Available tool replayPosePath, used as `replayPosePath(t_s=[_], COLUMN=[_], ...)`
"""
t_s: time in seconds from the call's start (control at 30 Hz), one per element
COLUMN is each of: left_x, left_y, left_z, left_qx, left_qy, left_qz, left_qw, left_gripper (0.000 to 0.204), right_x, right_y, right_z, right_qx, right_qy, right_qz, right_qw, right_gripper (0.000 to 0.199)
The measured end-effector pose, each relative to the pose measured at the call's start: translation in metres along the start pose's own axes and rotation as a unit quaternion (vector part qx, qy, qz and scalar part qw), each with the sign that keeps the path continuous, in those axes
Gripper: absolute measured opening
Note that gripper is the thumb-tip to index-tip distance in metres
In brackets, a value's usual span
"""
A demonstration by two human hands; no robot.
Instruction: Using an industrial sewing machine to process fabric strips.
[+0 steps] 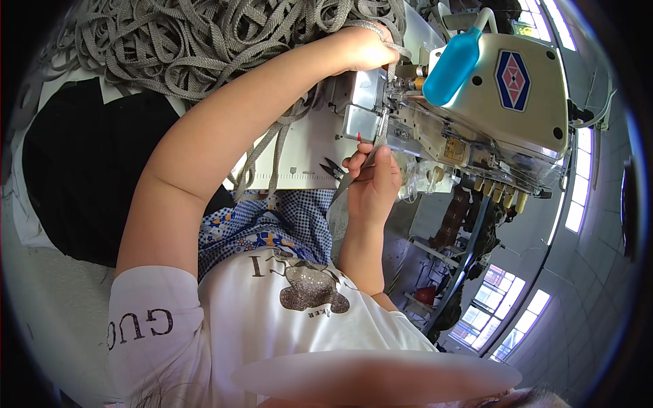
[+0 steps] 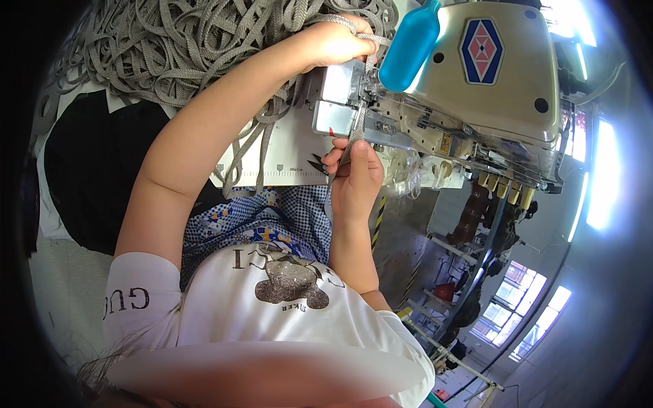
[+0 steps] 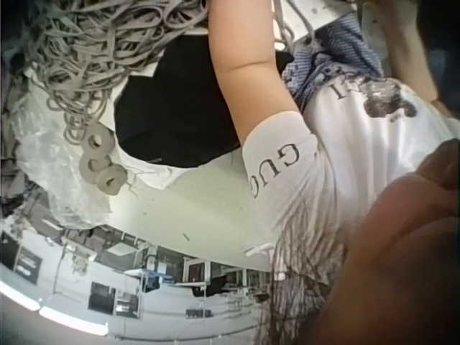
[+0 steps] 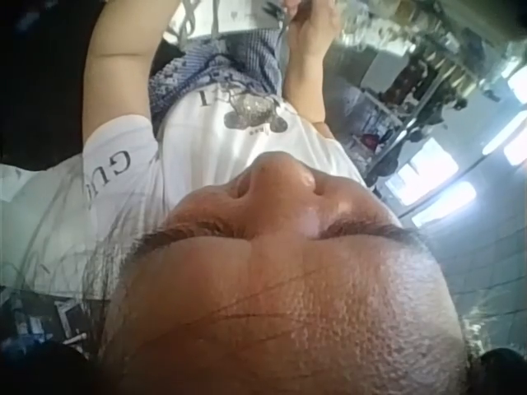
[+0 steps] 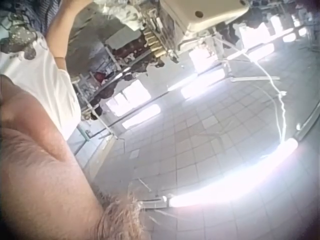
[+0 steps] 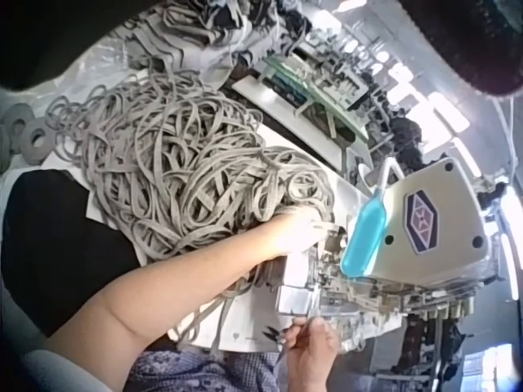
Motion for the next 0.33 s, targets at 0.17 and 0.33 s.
replayPosePath(t_s=[0.17,0.33], left_x=[0.0022,-0.0003], left_y=[-0.002,0.006], left_z=[-0.0001,-0.0049], left_qx=[0.065,0.103], left_qy=[0.003,-0.028], left_qz=[0.036,0.04], left_qw=[0.997,0.993], left_gripper=[0.024,0.025], right_x=[0.0001,-0.0014], right_y=[-0.0001,0.0024], right_z=[-0.001,0.0032], right_qx=[-0.01,-0.01], right_qy=[-0.009,-0.004], right_qz=[-0.01,-0.023], right_qw=[1.0,1.0], right_gripper=[0.033,0.035])
Point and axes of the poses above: each hand's wrist, its own x-axis away from the middle knuckle, its own z-axis out of the back of the hand, y = z × x, the point moved 8 cm from there along -x, towards the middle knuckle, and after that the axes turned 13 degrees about y, right-handed, at the moved point
